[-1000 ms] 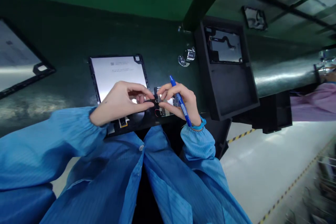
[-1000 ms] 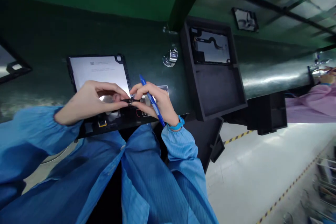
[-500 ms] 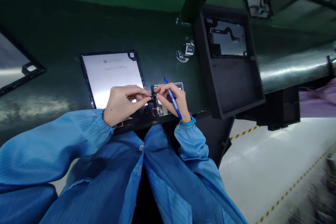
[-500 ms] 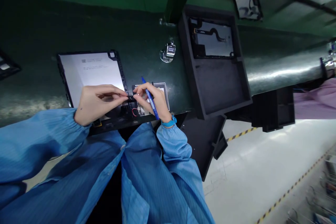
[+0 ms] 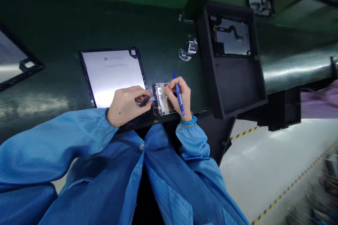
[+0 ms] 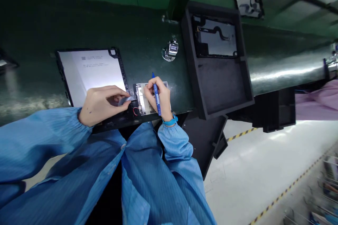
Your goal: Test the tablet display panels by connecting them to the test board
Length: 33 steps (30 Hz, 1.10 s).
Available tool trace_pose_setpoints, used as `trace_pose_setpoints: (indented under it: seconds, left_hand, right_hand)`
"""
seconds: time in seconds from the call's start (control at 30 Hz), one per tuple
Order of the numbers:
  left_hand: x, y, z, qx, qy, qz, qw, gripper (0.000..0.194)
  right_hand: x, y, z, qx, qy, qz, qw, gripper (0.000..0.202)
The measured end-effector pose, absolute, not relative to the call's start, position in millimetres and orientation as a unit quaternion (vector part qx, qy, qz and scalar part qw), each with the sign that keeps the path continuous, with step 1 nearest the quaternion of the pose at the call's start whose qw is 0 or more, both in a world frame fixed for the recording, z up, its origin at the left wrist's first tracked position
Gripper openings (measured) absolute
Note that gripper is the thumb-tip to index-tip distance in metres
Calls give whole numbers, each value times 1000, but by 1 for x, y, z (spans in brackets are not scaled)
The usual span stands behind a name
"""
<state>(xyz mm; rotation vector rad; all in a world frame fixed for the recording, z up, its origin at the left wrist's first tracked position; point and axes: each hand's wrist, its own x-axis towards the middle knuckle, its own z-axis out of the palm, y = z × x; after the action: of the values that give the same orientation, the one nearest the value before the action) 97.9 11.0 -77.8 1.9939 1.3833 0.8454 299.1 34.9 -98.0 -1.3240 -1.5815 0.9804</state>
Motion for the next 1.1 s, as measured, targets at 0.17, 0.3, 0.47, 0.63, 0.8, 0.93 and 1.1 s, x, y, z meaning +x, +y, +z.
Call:
trace_pose_setpoints:
  seconds: [0.17,0.3,0.47,0.63,0.8,0.93,1.1]
  left_hand:
    - [101,11,-82,778,519,268,232,14]
    - [103,11,-83,791,520,241,214,14]
    - [103,12,-83,797,519,228,209,16]
    - [102,12,-83,797,520,227,207,16]
    - [103,12,-87,801,512,238,199,15]
    - [103,13,-86,801,507,243,206,16]
    - [103,13,-85,797,514,238,209,17]
  right_hand:
    - [300,37,-101,-530,-621,395,421,20]
    - [300,36,-100,-530,-618,402,418,20]
    - [301,36,-100,-527,-621,404,418,18]
    - [301,37,-103,-529,-627,395,413,18]
    - [300,37,-103,-531,-634,385,410,16]
    - [301,37,-102,-533,-639,380,404,15]
    - [310,41,-95,-488,-682,425,341,16]
